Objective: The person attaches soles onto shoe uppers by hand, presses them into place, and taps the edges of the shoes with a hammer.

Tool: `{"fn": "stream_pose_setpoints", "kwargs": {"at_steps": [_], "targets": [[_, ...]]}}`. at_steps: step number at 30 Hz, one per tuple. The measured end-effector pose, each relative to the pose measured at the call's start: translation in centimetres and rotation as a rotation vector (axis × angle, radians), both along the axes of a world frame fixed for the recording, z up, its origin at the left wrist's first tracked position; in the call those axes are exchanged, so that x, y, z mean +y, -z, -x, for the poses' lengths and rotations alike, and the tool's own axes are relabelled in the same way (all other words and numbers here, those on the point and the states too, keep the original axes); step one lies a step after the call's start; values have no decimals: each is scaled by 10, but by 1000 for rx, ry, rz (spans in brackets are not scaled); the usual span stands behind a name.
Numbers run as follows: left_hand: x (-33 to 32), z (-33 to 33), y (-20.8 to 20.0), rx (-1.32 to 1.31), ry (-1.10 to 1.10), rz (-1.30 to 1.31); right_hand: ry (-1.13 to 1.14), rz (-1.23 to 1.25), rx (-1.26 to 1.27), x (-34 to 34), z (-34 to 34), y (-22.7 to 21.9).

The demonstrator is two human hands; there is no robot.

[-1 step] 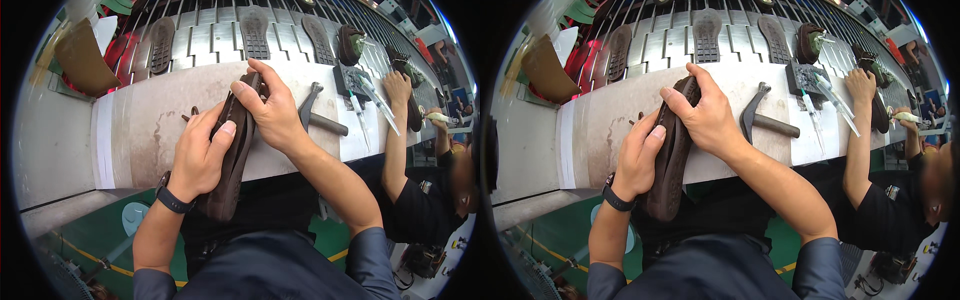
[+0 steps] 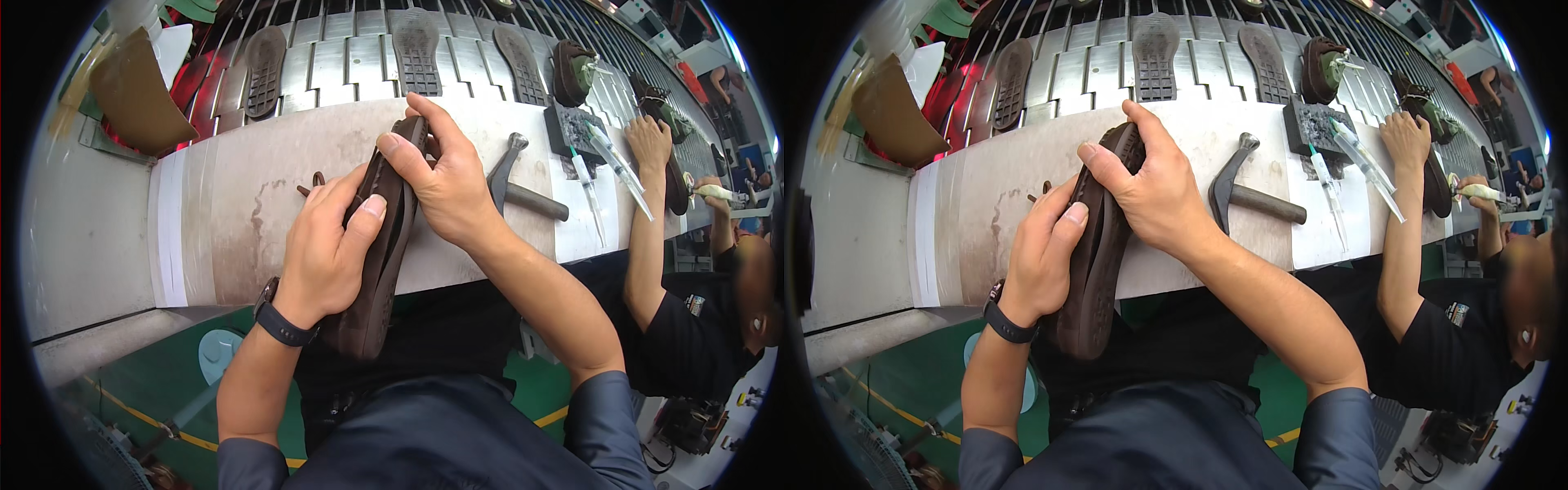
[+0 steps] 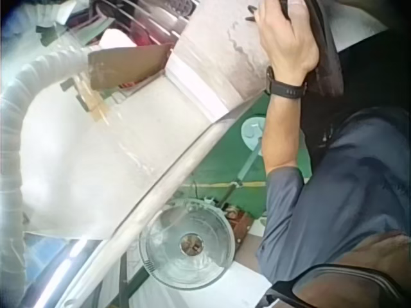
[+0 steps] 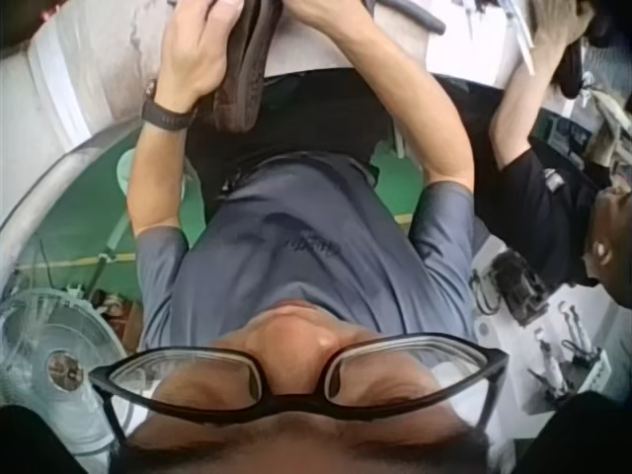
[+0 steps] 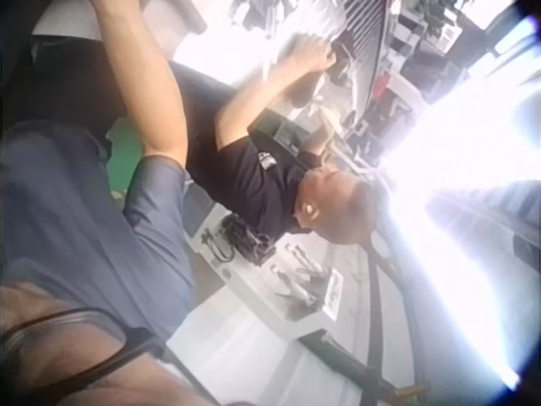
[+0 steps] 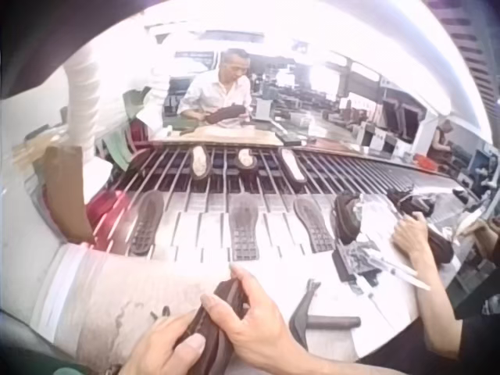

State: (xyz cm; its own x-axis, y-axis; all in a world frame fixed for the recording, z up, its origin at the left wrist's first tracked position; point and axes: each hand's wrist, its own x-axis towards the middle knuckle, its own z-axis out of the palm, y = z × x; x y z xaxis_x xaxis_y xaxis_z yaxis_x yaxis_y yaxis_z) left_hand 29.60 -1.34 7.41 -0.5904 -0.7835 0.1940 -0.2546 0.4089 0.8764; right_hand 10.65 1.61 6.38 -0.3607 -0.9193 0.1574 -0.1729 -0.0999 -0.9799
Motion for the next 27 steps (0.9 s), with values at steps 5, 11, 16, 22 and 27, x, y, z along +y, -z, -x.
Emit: {"fn": "stream_pose_setpoints", "kwargs": {"at_steps": [5, 11, 16, 22, 27], "targets": [[-1, 0, 2, 1, -9, -15, -20, -13, -54, 4, -4, 5], [0, -2, 3, 4, -23, -16, 19, 15, -38, 9, -13, 9], [2, -3, 0, 16, -30, -17, 45, 50, -27, 12, -21, 11], [1, -5, 1, 23, -36, 15, 94, 88, 0, 14, -29, 12], [0, -6, 6, 27, -50, 44, 125, 103, 23, 18, -36, 11]]}}
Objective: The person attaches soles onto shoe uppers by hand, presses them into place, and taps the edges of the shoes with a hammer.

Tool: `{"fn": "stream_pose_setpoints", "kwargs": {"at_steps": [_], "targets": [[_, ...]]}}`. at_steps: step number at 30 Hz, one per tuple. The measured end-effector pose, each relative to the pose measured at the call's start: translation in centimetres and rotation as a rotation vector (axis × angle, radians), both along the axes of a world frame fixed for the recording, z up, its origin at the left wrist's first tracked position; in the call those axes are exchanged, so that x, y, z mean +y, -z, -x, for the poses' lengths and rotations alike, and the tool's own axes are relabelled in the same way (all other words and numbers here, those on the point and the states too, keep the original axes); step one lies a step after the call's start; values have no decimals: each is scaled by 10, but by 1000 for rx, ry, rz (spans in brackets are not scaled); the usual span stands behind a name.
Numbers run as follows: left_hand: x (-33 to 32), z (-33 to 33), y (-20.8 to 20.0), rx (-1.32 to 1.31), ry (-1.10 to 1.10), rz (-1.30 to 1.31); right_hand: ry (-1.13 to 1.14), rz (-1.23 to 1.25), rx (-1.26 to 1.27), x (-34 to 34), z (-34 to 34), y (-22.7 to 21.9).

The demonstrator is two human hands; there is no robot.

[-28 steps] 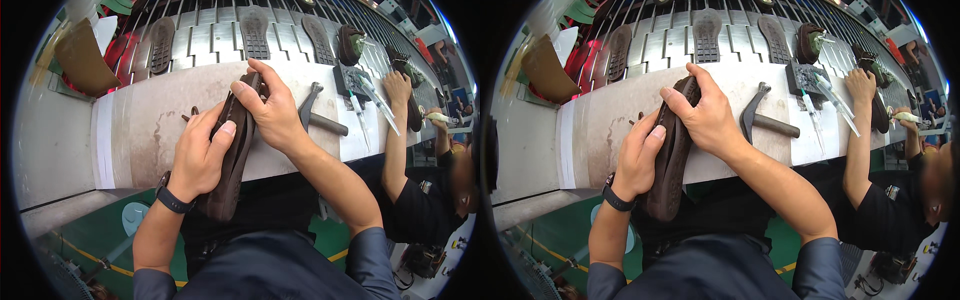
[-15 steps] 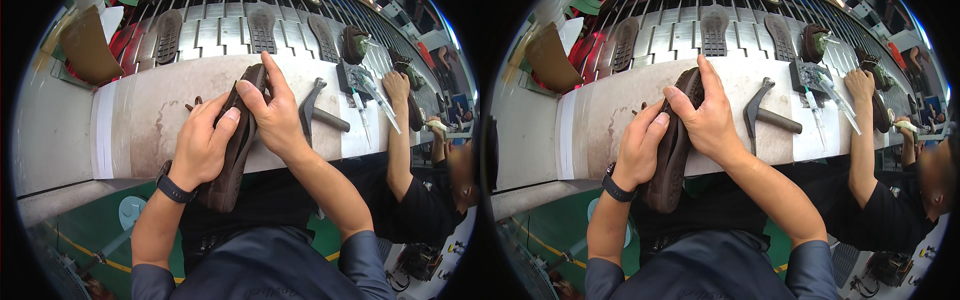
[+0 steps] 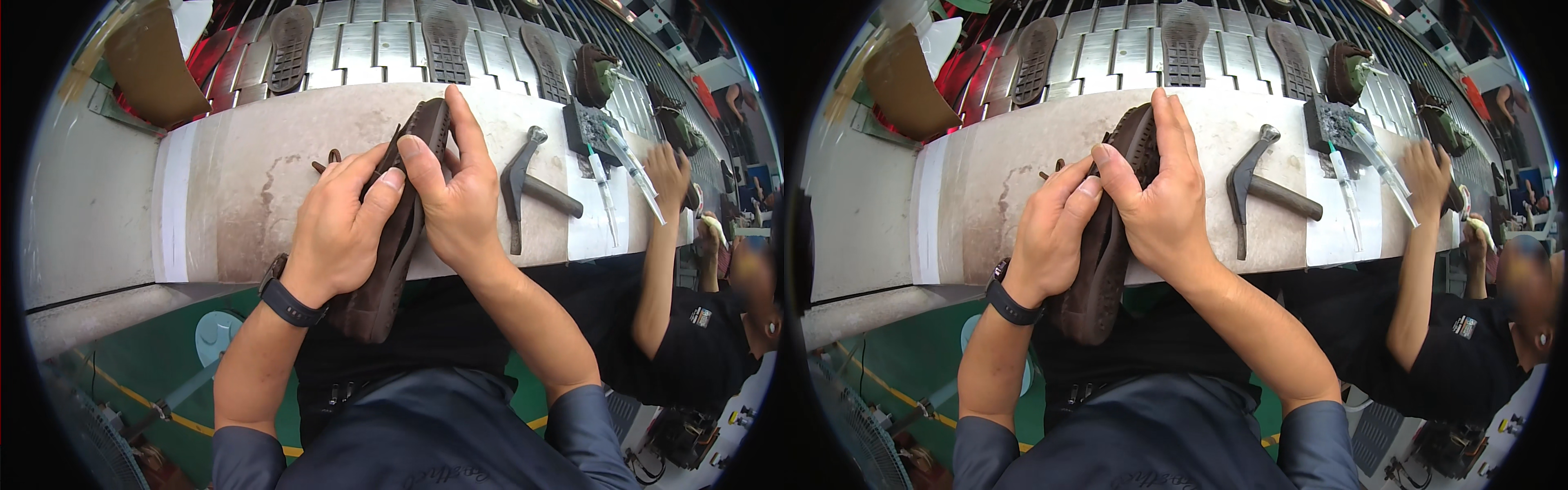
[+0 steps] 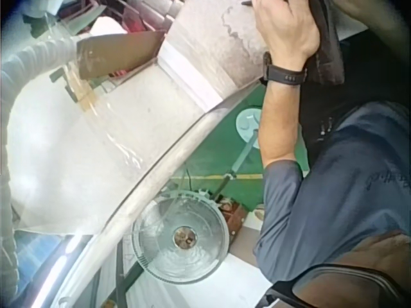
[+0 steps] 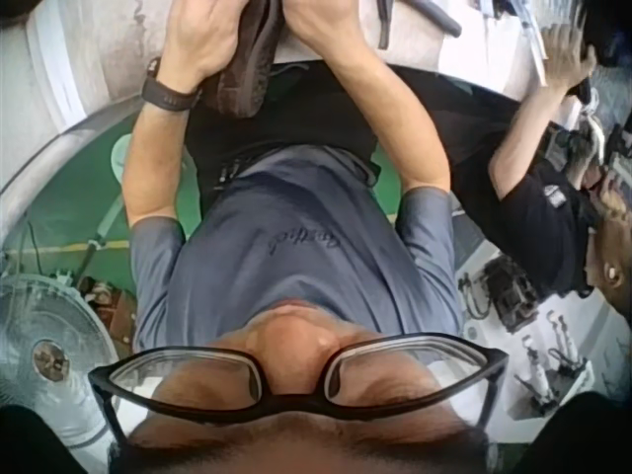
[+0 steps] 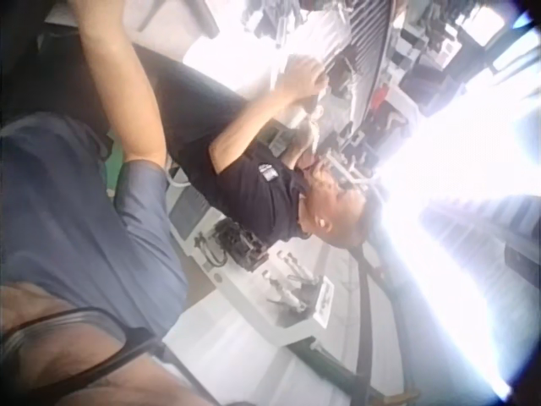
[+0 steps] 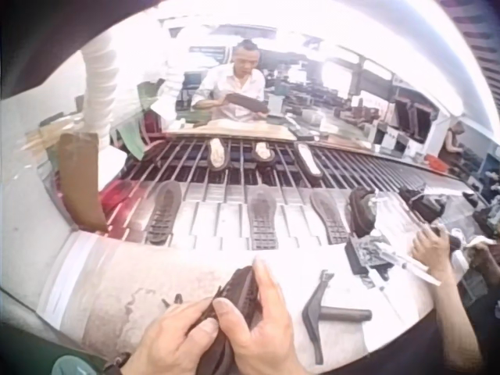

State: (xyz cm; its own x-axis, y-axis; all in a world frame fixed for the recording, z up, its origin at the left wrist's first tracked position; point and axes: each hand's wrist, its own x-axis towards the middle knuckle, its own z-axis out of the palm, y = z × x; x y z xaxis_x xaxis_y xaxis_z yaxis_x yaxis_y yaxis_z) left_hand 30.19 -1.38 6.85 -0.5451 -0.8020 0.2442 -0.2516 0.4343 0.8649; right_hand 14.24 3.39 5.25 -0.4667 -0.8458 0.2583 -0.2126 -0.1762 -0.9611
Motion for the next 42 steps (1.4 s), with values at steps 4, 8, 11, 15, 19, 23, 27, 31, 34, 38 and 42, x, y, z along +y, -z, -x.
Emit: {"fn": "stream_pose_setpoints", "kwargs": {"at_steps": [4, 8, 11, 15, 19, 23, 27, 31, 34, 38, 42], "targets": [[-1, -1, -2, 14, 14, 14, 24, 5, 63, 4, -3, 0], [-3, -4, 2, -14, 12, -2, 33, 11, 78, 8, -9, 2], [-1, -4, -2, -15, 3, 3, 33, -1, 39, 10, -13, 2], [-1, -6, -7, -24, 14, -17, 22, -13, 7, 13, -20, 1], [-1, -8, -5, -18, -8, 6, 37, -9, -11, 15, -25, 3], [-2, -9, -4, -21, -7, 16, 39, -2, -8, 16, -29, 4], [-4, -11, -4, -22, -7, 17, 42, -6, 10, 19, -35, 4], [-2, -11, -9, -16, -28, 46, 46, -23, 60, 28, -41, 4], [-2, -12, -11, -23, -37, 32, 11, -4, 201, 42, -48, 3], [-4, -13, -4, 14, -16, 3, -109, 29, 431, 73, -52, -2], [-3, -28, -4, -34, 27, 7, -138, -46, 667, 93, -13, -28]]}}
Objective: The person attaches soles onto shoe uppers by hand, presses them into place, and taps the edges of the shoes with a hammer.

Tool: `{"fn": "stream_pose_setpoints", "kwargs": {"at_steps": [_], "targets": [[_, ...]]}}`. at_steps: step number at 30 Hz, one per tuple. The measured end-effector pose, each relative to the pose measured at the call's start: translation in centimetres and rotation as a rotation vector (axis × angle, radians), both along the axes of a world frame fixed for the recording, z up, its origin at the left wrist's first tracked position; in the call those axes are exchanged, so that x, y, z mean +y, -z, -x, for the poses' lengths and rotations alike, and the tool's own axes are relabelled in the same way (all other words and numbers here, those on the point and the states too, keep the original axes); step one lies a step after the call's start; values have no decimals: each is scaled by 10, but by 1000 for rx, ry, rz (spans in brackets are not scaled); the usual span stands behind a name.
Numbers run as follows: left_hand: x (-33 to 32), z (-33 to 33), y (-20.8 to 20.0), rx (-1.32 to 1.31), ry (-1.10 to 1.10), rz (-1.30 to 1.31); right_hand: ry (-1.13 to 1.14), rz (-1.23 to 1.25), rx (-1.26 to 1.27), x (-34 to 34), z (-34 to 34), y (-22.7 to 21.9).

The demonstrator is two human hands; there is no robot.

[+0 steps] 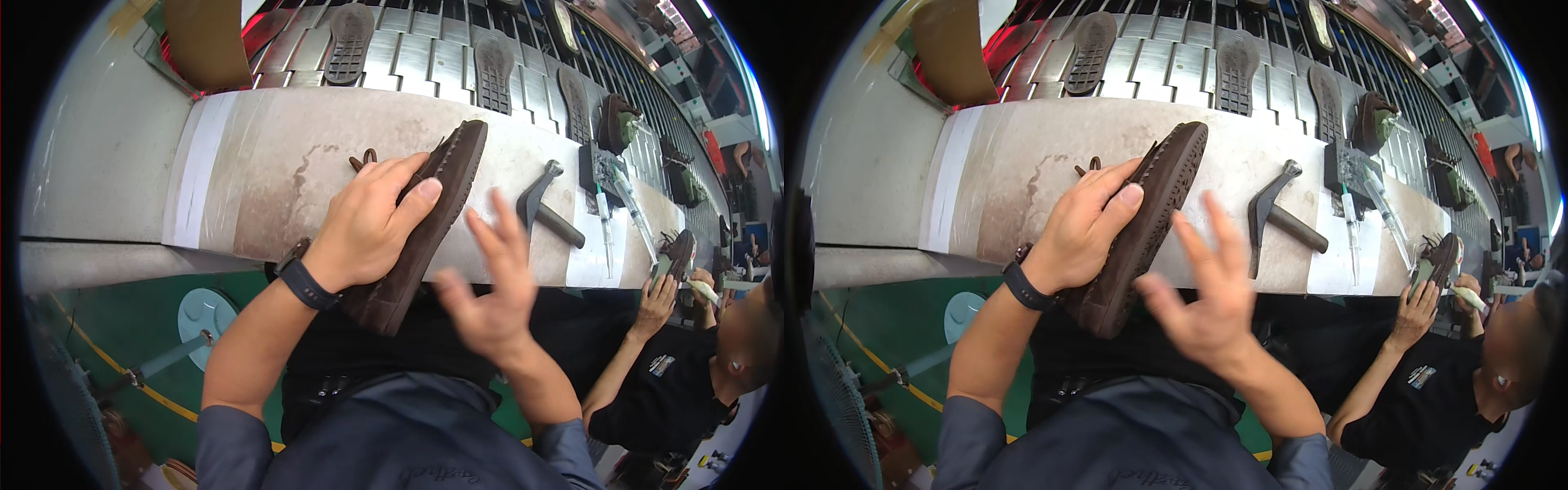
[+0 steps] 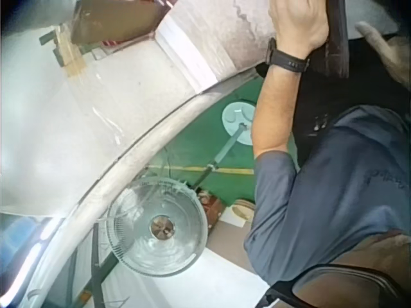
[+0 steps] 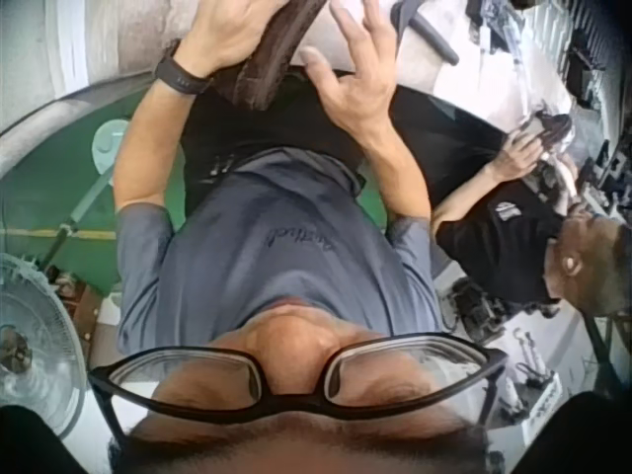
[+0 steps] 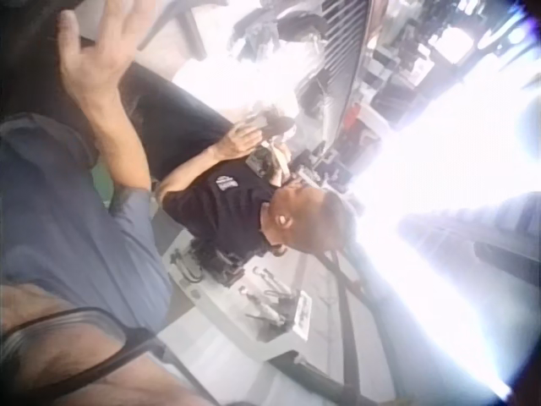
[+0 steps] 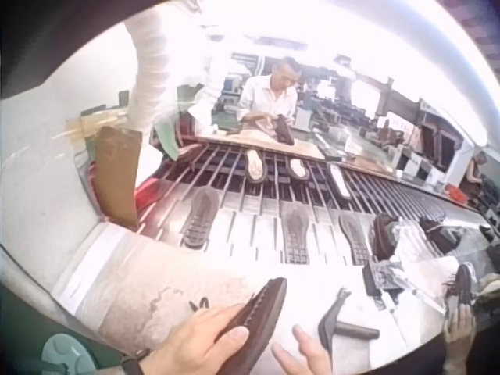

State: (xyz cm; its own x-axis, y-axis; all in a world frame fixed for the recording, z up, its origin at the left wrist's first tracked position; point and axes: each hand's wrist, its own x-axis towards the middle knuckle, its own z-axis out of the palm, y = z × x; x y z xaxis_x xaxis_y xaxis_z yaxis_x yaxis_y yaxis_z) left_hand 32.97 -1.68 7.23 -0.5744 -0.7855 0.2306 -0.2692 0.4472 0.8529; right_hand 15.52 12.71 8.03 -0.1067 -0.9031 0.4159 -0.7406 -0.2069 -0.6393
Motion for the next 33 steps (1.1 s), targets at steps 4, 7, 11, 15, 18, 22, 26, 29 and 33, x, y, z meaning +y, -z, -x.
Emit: {"fn": "stream_pose_setpoints", "kwargs": {"at_steps": [4, 7, 11, 15, 18, 22, 26, 29, 33], "targets": [[13, -15, 0, -4, 60, 68, 353, 56, 136, -10, 81, 7], [35, -8, 3, 7, -59, 107, 263, -47, 439, 3, 89, 23], [46, 2, 16, 70, -258, 223, 156, -78, 461, 21, 57, 16], [46, 1, 21, 98, -268, 225, -20, -56, 330, 55, 23, 10], [46, 2, 24, 127, -267, 209, -161, -49, 173, 82, -12, -17], [46, -2, 26, 116, -278, 202, -243, -12, -59, 96, -27, -31], [52, 1, 19, 81, -266, 177, -258, -46, -26, 82, -31, -32], [54, 5, 20, 77, -290, 211, -264, -164, 82, 72, -33, -54], [55, 3, 27, 50, -332, 268, -308, -315, 133, 47, -29, -79]]}}
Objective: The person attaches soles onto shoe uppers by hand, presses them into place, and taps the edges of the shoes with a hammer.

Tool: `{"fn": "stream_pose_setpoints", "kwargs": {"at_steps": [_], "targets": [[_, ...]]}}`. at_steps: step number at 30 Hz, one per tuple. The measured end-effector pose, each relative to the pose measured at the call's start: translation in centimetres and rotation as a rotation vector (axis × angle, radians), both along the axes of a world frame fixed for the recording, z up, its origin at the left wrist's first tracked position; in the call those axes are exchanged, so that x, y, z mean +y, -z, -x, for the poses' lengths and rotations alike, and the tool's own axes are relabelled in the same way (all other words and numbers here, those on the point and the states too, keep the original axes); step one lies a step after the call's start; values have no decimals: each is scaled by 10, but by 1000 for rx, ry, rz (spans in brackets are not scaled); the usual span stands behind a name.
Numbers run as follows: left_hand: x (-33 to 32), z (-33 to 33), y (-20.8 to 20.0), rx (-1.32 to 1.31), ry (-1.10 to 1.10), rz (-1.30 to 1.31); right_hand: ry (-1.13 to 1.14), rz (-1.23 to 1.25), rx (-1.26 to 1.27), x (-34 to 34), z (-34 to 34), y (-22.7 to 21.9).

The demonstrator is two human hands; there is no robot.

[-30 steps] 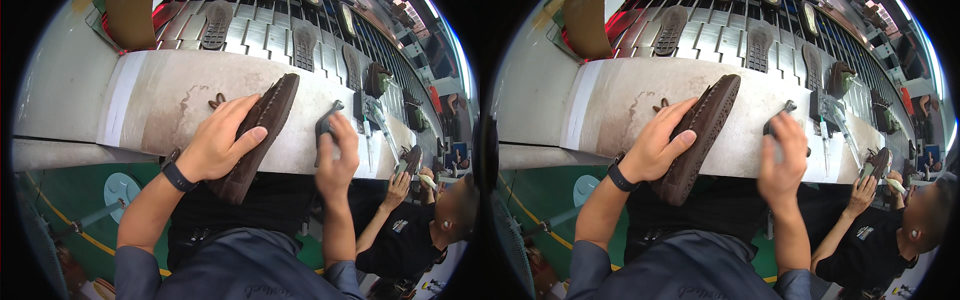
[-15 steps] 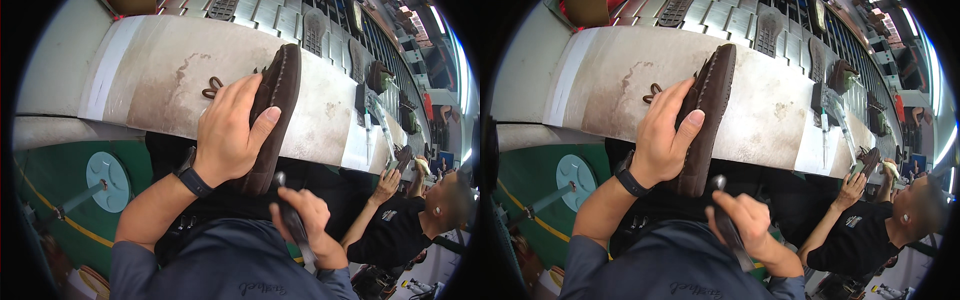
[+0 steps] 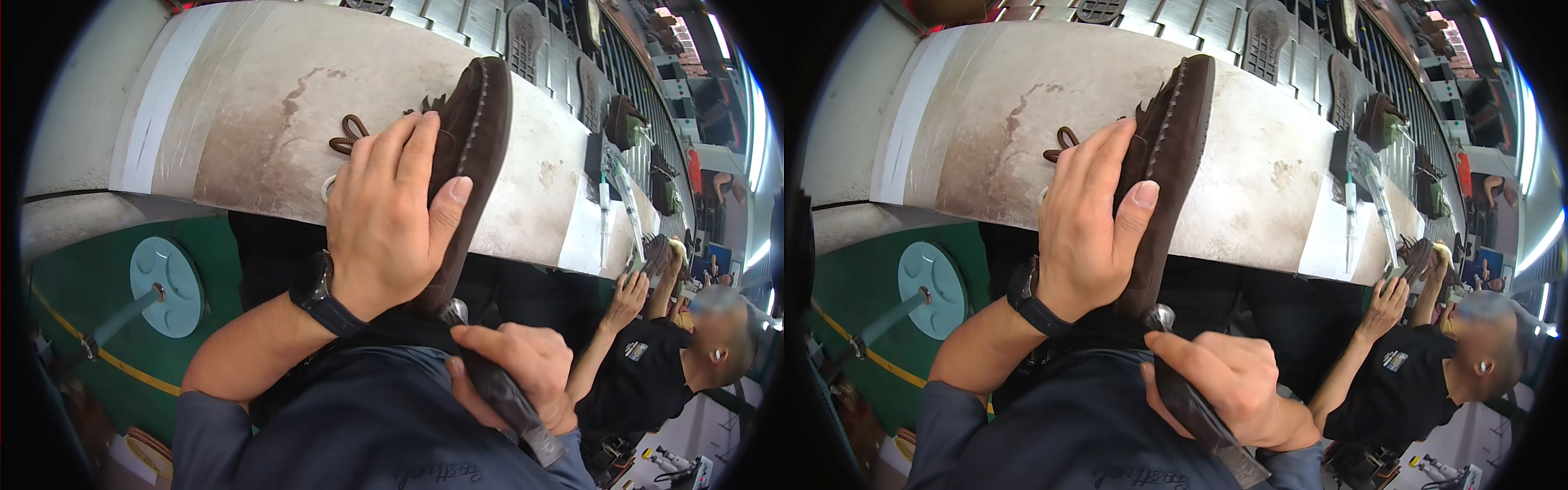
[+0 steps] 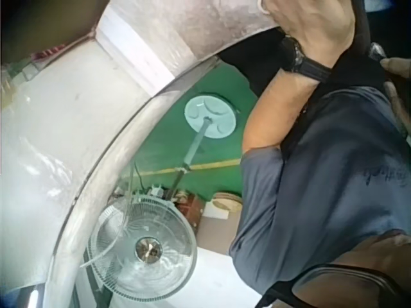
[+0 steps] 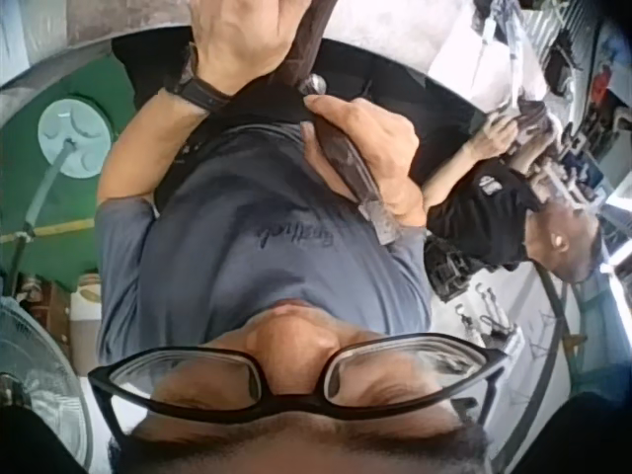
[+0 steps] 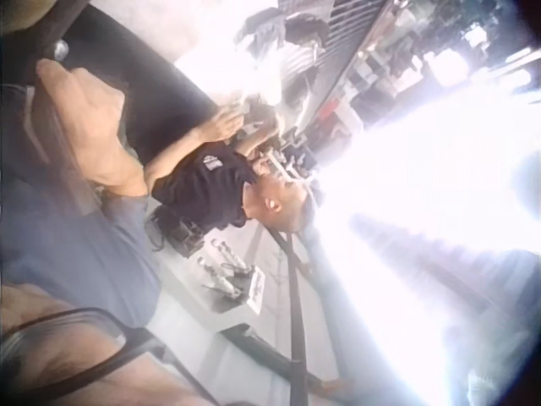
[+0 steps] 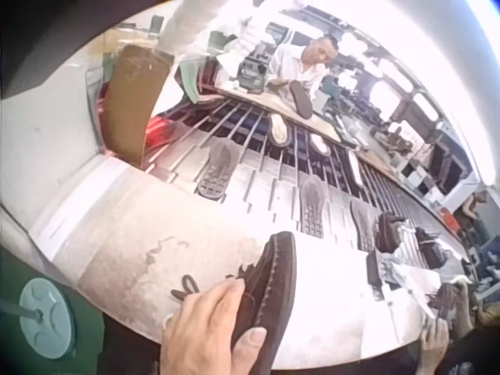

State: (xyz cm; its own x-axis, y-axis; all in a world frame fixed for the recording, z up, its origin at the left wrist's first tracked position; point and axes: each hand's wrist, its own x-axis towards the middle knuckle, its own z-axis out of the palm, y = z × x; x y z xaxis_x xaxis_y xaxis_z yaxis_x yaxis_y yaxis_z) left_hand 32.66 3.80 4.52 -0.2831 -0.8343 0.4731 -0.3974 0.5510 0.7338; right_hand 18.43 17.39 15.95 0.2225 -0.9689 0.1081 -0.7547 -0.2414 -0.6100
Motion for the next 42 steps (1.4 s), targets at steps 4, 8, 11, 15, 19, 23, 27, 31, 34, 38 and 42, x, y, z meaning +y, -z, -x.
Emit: {"fn": "stream_pose_setpoints", "kwargs": {"at_steps": [4, 8, 11, 15, 19, 23, 27, 31, 34, 38, 42], "targets": [[-5, 0, 5, 16, -8, 29, 63, -56, -104, -7, 2, -8], [-4, -4, 1, 24, -2, -8, 176, 92, -92, 6, 8, -10], [-2, 1, -4, 25, 3, 7, 279, 49, -175, -3, 6, -8], [-4, -2, -6, 9, 50, -16, 289, -209, -325, -34, 21, -16], [-9, -4, -1, -26, 51, -35, 269, -261, -366, -49, 37, -18], [-9, -4, -7, -20, 75, -49, 430, 50, -396, -58, 41, -33], [-19, -8, -12, -40, 125, -81, 464, -296, -413, -97, 36, -33], [-37, -10, -30, -269, 153, -8, 246, -197, -450, -114, 68, -19], [-39, 13, -34, -160, 224, -207, 249, -171, -720, -141, 93, -3], [-38, 23, -42, -277, 255, -216, 396, -203, -766, -180, 122, -10], [-41, 29, -47, -320, 262, -231, 317, -314, -661, -202, 129, -7]]}}
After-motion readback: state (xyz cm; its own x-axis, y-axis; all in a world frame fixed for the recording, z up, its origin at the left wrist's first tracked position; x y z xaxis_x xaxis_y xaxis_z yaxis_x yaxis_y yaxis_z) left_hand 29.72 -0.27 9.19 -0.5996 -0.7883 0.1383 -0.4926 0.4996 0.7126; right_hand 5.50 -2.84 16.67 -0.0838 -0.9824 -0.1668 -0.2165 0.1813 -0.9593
